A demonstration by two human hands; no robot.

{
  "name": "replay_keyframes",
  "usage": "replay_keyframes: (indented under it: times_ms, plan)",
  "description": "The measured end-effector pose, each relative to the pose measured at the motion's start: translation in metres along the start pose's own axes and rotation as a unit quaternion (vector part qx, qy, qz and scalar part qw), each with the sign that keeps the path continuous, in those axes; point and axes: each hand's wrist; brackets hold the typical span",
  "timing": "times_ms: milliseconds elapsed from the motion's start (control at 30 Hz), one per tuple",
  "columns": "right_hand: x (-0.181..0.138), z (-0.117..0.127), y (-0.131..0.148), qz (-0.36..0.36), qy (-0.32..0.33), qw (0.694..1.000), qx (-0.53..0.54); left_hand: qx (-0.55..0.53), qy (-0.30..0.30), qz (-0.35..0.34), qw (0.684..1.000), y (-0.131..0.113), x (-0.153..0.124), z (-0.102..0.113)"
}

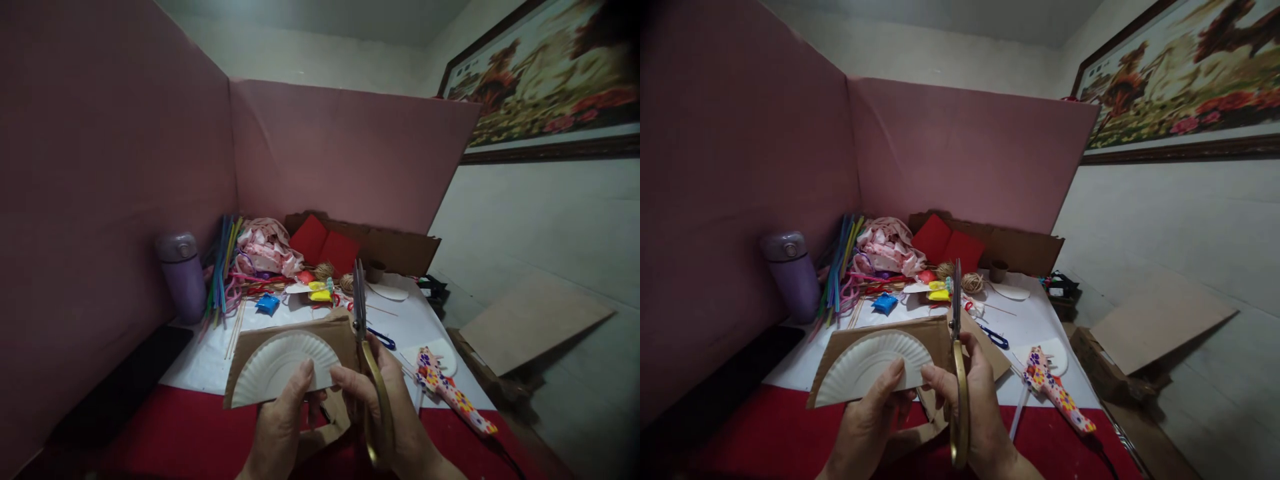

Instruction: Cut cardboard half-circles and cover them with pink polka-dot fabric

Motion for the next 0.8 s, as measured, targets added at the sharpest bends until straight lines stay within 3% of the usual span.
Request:
replay_keyframes:
  times_ms: [233,467,633,733,800]
  plan:
    - [0.000,0.001,-0.003,0.006,0.008,1.000,0.020,-0.045,0.040,-0.035,0.998,0.000,0.004,0.002]
    - [0.004,-0.005,0.002,0.006,-0.003,1.000,0.009,-0.052,0.008,-0.029,0.998,-0.001,0.008,-0.002]
    - [-0.002,-0.004,-0.005,-0.050,-0.001,0.999,0.000,-0.082,-0.018,-0.059,0.995,-0.023,0.015,-0.006]
    - [-0.009,0.010,-0.027,-0.125,0.049,0.991,0.011,-0.109,-0.057,-0.073,0.990,-0.044,0.020,-0.006]
    - [-0.016,0.020,-0.039,-0.118,0.114,0.986,-0.022,-0.120,-0.067,-0.080,0.987,-0.054,0.022,-0.006]
Point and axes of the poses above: each hand's wrist, its own x-axis towards the middle knuckle, its own z-axis out of the back of the hand, y = z × x, and after that the axes turned 11 degrees about -x, right-handed
